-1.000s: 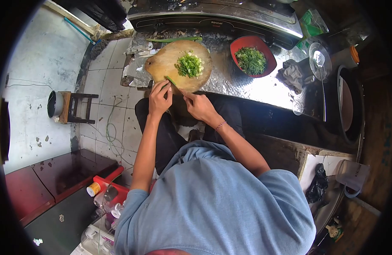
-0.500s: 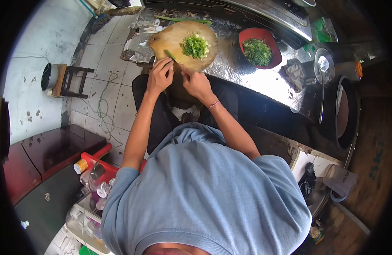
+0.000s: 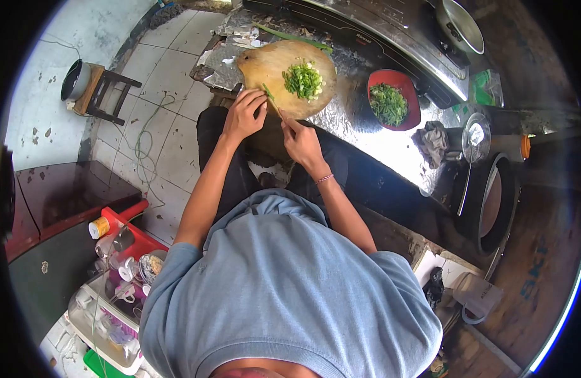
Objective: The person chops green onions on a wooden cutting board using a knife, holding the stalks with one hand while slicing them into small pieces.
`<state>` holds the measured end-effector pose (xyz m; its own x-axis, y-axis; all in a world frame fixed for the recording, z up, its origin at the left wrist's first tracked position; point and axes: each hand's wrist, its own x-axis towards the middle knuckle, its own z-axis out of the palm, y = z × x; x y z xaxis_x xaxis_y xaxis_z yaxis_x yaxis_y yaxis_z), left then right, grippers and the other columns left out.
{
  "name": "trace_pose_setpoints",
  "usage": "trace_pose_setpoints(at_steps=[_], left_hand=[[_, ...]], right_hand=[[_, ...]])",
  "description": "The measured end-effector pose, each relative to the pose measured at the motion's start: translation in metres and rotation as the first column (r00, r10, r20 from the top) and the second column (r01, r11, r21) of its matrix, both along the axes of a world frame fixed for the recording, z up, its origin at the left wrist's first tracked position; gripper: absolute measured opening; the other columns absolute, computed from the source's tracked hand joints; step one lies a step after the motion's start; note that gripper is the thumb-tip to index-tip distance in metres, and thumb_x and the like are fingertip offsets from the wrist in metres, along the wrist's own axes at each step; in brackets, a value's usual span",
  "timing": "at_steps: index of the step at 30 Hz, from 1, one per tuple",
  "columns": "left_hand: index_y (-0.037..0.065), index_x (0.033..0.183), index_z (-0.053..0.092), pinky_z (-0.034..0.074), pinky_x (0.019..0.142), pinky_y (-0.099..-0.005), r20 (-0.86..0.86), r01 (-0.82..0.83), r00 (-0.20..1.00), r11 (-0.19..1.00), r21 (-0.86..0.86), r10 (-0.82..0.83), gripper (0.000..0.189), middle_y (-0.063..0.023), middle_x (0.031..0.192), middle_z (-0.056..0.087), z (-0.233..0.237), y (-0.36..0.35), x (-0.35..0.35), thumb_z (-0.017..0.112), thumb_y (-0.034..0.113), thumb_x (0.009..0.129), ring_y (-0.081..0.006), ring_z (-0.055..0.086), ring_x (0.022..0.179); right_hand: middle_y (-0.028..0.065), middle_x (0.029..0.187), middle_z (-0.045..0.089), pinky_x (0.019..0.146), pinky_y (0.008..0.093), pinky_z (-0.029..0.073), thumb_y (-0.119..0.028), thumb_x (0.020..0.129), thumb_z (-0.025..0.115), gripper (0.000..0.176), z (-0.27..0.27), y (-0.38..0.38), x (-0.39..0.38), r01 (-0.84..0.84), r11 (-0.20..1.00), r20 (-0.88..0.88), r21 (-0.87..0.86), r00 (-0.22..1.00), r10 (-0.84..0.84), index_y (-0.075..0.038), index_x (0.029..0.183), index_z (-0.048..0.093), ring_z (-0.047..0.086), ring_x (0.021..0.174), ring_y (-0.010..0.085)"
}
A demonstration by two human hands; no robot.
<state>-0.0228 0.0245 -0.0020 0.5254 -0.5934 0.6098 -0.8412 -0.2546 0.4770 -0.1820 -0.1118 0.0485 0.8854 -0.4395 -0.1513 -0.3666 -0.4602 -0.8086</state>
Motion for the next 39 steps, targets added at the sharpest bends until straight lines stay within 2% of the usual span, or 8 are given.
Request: trace_pose_setpoints(at_steps=[10, 13, 18, 22, 24, 34, 37, 39], left_hand=[[-0.001, 0.106, 0.076, 0.058, 0.097, -0.0422, -0.007, 0.006, 1.0, 0.999, -0.033, -0.006, 0.018, -0.0128, 0.115, 0.074, -0.002, 0.0, 0.002, 0.07, 0.01, 0.093, -0.0321, 0.068, 0.113], [-0.001, 0.106, 0.076, 0.058, 0.097, -0.0423, -0.01, -0.001, 1.0, 0.999, -0.044, 0.0, 0.018, -0.0124, 0.115, 0.074, -0.004, 0.0, 0.0, 0.07, 0.01, 0.092, -0.0319, 0.069, 0.113], [0.001, 0.105, 0.076, 0.058, 0.097, -0.0427, -0.053, 0.006, 0.999, 0.998, -0.067, -0.01, 0.016, -0.0109, 0.114, 0.073, -0.001, -0.001, 0.0, 0.07, 0.008, 0.091, -0.0315, 0.068, 0.113], [0.001, 0.105, 0.075, 0.058, 0.097, -0.0425, -0.065, 0.005, 0.998, 0.998, -0.062, -0.009, 0.016, -0.0105, 0.114, 0.073, -0.001, 0.0, 0.0, 0.07, 0.008, 0.091, -0.0313, 0.068, 0.113], [0.001, 0.106, 0.075, 0.058, 0.097, -0.0424, -0.066, 0.003, 0.998, 0.998, -0.063, -0.008, 0.017, -0.0104, 0.114, 0.073, -0.001, -0.001, 0.0, 0.07, 0.008, 0.091, -0.0313, 0.068, 0.113], [0.001, 0.106, 0.076, 0.057, 0.097, -0.0426, -0.051, -0.009, 0.999, 0.999, -0.032, 0.008, 0.018, -0.011, 0.115, 0.073, -0.001, 0.0, 0.0, 0.07, 0.01, 0.093, -0.0315, 0.068, 0.113], [0.0, 0.106, 0.076, 0.056, 0.1, -0.0439, -0.082, -0.005, 0.997, 0.999, -0.035, 0.002, 0.017, -0.0122, 0.116, 0.074, 0.0, 0.0, 0.0, 0.071, 0.008, 0.092, -0.0328, 0.068, 0.115], [0.0, 0.105, 0.076, 0.056, 0.1, -0.0438, -0.081, -0.006, 0.997, 0.999, -0.038, 0.003, 0.017, -0.0126, 0.115, 0.074, 0.0, 0.0, 0.0, 0.071, 0.009, 0.092, -0.0332, 0.068, 0.114]], right_hand=[[0.0331, 0.084, 0.063, 0.071, 0.048, 0.054, -0.021, 0.106, 0.057, 0.042, -0.002, 0.007, -0.003, 0.02, 1.0, -0.044, 0.008, 0.999, -0.02, -0.022, 0.148, 0.062, 0.068, 0.082, 0.0488], [0.0324, 0.079, 0.062, 0.069, 0.0469, 0.053, -0.021, 0.106, 0.057, 0.042, -0.008, 0.01, -0.006, 0.015, 1.0, 0.03, -0.002, 0.999, -0.015, -0.021, 0.148, 0.062, 0.068, 0.074, 0.0474], [0.0215, 0.071, 0.065, 0.069, 0.0409, 0.055, -0.022, 0.108, 0.056, 0.042, -0.001, 0.004, -0.006, 0.111, 0.993, -0.008, 0.044, 0.994, -0.111, -0.017, 0.15, 0.061, 0.069, 0.062, 0.0295], [0.0165, 0.071, 0.067, 0.07, 0.039, 0.056, -0.022, 0.108, 0.055, 0.043, 0.004, -0.009, -0.004, 0.143, 0.989, 0.004, -0.027, 0.99, -0.143, -0.017, 0.151, 0.06, 0.07, 0.064, 0.0254], [0.0152, 0.071, 0.068, 0.071, 0.0386, 0.056, -0.023, 0.109, 0.054, 0.044, 0.006, -0.01, -0.005, 0.053, 0.999, 0.03, 0.01, 0.998, -0.053, -0.018, 0.152, 0.059, 0.071, 0.065, 0.0244], [0.0147, 0.07, 0.068, 0.072, 0.0384, 0.056, -0.026, 0.108, 0.056, 0.043, -0.003, 0.001, -0.006, 0.011, 0.997, -0.021, 0.077, 1.0, -0.009, -0.023, 0.151, 0.061, 0.073, 0.067, 0.0236], [0.0187, 0.071, 0.067, 0.07, 0.0395, 0.056, -0.025, 0.108, 0.056, 0.043, -0.002, 0.002, -0.004, 0.005, 0.998, -0.019, 0.059, 1.0, -0.004, -0.022, 0.15, 0.061, 0.073, 0.067, 0.0283], [0.0147, 0.072, 0.067, 0.072, 0.0372, 0.056, -0.027, 0.11, 0.055, 0.043, -0.002, 0.004, -0.004, -0.009, 1.0, -0.082, -0.011, 0.997, 0.008, -0.022, 0.152, 0.06, 0.072, 0.068, 0.0199]])
